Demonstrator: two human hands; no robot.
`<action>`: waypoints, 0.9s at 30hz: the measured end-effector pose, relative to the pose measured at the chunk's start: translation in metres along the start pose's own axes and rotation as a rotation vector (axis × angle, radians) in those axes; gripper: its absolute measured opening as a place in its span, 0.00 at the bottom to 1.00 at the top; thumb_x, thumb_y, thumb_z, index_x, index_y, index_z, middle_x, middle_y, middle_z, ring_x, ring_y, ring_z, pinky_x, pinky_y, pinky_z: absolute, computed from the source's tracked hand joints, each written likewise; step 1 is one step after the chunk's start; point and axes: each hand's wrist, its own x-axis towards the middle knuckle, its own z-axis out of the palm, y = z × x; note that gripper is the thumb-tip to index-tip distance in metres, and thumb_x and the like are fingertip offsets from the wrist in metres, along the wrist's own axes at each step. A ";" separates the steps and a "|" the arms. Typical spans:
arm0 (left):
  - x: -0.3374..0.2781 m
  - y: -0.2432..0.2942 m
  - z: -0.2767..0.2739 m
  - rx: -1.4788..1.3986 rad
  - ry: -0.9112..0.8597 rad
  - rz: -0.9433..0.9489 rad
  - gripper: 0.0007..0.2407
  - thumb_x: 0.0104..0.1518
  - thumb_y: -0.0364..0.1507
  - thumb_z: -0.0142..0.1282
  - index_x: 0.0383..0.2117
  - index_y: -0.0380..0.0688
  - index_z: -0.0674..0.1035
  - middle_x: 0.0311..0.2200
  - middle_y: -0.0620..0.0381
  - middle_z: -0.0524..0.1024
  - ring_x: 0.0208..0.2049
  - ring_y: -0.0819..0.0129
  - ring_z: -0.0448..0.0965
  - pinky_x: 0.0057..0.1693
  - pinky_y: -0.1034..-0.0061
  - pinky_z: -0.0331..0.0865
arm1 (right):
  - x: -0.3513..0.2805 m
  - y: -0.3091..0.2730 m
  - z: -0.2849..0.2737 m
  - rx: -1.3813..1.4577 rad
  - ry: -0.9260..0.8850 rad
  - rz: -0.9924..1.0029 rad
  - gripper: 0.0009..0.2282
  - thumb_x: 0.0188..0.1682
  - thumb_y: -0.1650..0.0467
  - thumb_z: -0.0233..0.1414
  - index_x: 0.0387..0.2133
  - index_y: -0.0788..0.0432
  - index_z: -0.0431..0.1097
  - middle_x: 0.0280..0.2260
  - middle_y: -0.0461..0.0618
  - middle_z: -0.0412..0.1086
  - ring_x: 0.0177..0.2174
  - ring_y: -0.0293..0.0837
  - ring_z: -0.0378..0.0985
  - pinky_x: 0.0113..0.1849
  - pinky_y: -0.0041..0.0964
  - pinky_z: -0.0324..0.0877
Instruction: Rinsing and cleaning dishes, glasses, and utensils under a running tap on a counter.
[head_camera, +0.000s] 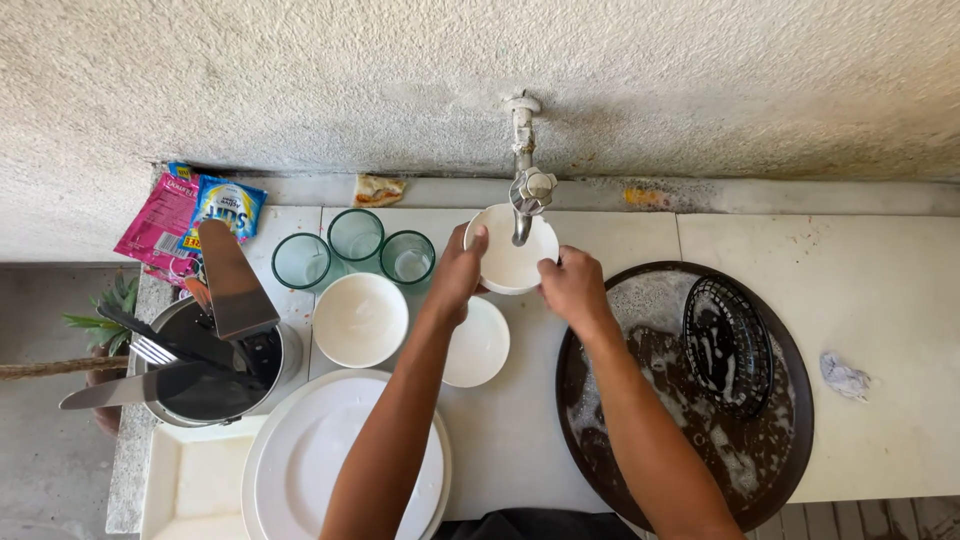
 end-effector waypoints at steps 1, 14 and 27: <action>0.006 0.002 0.003 0.000 0.000 0.005 0.27 0.61 0.49 0.47 0.60 0.44 0.69 0.44 0.48 0.80 0.37 0.63 0.81 0.38 0.69 0.77 | 0.004 0.005 0.006 0.001 0.002 -0.005 0.12 0.51 0.72 0.49 0.36 0.73 0.74 0.23 0.60 0.72 0.19 0.47 0.72 0.24 0.44 0.68; 0.018 0.006 0.013 -0.267 -0.102 -0.146 0.22 0.64 0.44 0.44 0.61 0.48 0.70 0.47 0.50 0.77 0.40 0.63 0.78 0.40 0.58 0.75 | 0.012 -0.011 0.005 -0.807 -0.273 -0.702 0.15 0.42 0.71 0.60 0.43 0.61 0.74 0.40 0.56 0.77 0.43 0.57 0.79 0.48 0.53 0.68; 0.068 -0.033 0.041 -0.685 -0.081 -0.139 0.17 0.64 0.36 0.53 0.42 0.29 0.80 0.38 0.48 0.80 0.35 0.62 0.79 0.42 0.66 0.75 | 0.112 0.075 -0.009 0.941 0.075 0.006 0.14 0.53 0.66 0.57 0.41 0.70 0.76 0.39 0.59 0.78 0.35 0.47 0.81 0.39 0.41 0.78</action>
